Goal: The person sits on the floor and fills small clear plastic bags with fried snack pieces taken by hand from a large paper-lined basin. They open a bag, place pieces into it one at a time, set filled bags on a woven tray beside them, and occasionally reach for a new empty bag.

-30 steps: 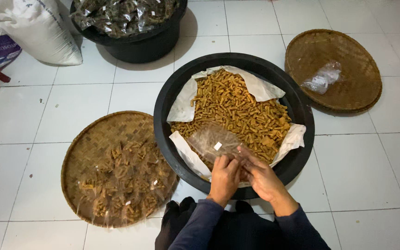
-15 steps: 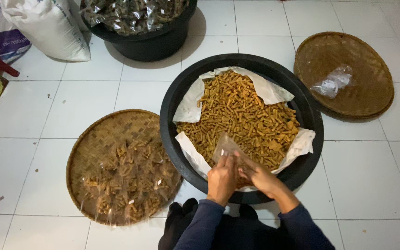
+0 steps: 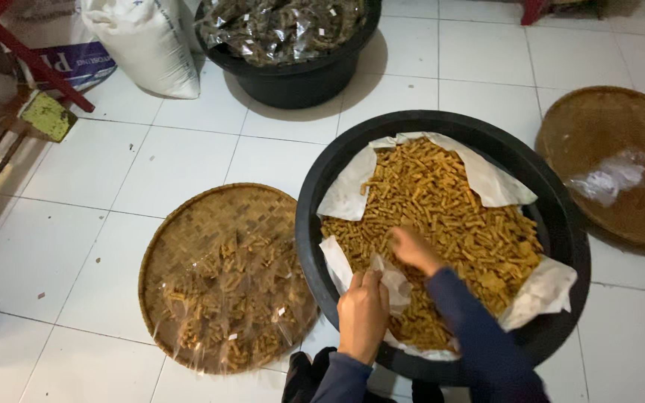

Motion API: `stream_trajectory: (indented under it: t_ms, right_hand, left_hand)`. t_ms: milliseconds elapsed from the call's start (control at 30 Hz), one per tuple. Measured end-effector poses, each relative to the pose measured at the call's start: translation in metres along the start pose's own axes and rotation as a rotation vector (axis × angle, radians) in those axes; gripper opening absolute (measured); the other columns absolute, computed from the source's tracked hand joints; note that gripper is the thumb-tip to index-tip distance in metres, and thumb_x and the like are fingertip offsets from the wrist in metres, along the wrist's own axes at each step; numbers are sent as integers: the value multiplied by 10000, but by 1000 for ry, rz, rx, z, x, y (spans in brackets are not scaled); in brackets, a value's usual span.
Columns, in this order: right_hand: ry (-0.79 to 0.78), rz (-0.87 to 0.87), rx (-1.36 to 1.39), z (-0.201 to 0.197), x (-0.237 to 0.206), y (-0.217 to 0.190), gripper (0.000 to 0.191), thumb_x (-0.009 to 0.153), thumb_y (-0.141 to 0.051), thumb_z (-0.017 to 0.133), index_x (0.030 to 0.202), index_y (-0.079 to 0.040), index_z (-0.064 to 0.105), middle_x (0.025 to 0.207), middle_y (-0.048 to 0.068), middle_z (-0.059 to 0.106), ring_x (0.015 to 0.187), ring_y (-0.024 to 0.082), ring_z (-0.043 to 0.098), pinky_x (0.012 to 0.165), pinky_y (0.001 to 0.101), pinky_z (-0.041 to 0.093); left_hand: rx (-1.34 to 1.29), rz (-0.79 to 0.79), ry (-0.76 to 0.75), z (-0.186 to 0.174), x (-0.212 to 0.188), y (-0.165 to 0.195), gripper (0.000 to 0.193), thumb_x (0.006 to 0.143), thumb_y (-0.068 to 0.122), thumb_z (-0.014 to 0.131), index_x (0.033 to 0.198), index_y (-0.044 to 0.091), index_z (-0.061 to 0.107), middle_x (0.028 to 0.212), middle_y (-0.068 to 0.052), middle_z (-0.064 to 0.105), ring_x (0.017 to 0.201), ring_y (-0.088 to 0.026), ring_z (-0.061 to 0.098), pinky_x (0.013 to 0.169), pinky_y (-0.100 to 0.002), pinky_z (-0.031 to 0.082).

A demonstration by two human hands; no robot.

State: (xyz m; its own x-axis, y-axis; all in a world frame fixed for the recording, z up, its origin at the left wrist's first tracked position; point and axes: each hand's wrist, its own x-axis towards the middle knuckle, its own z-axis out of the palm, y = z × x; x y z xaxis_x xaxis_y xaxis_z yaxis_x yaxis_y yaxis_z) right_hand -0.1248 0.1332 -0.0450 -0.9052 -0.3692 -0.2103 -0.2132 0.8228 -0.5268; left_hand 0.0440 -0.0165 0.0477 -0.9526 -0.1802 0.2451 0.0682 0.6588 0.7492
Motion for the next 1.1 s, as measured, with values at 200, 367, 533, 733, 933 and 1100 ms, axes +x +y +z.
stream_trajectory:
  t_ms: [200, 367, 533, 733, 933, 1100]
  right_hand:
    - [-16, -40, -510, 48, 33, -43, 620, 931, -452, 647, 1484, -239, 468, 1569, 145, 404, 1411, 447, 366, 1091, 639, 326]
    - [246, -121, -626, 53, 29, -52, 590, 938, -514, 594, 1486, -361, 440, 1642, 160, 345, 1375, 520, 326, 1063, 754, 218]
    - [-256, -85, -500, 59, -2, -27, 569, 984, -536, 540, 1501, -305, 486, 1603, 115, 365, 1429, 467, 332, 1182, 700, 187]
    - [-183, -89, -241, 51, -11, 18, 541, 927, -457, 535, 1447, -320, 592, 1563, 106, 459, 1400, 431, 452, 1155, 586, 375]
    - [-97, -62, -532, 72, -20, -8, 764, 782, -595, 678, 1459, -275, 529, 1599, 116, 418, 1421, 551, 349, 1066, 734, 297]
    - [-296, -41, -487, 77, -65, -12, 605, 932, -575, 617, 1470, -313, 524, 1563, 60, 433, 1496, 399, 348, 1186, 695, 262]
  left_hand:
    - [-26, -75, 38, -9, 10, -6, 135, 913, 123, 644, 1017, 46, 682, 912, -162, 690, 725, -400, 682, 624, -482, 551]
    - [-26, -106, 65, -15, 23, -20, 104, 922, 128, 650, 976, 47, 689, 892, -161, 696, 744, -392, 689, 638, -477, 554]
    - [-14, -93, 131, -29, 43, -37, 146, 912, 110, 639, 1019, 41, 708, 921, -183, 703, 770, -396, 700, 637, -469, 560]
    - [12, -172, 115, -37, 44, -43, 153, 904, 105, 638, 1025, 43, 709, 920, -181, 706, 779, -401, 697, 650, -472, 555]
    - [-1, -146, 145, -32, 42, -37, 154, 901, 102, 645, 1025, 44, 715, 941, -179, 711, 784, -402, 697, 649, -468, 556]
    - [-2, -153, 137, -37, 42, -35, 157, 905, 97, 644, 1033, 40, 714, 928, -179, 710, 783, -396, 700, 652, -464, 554]
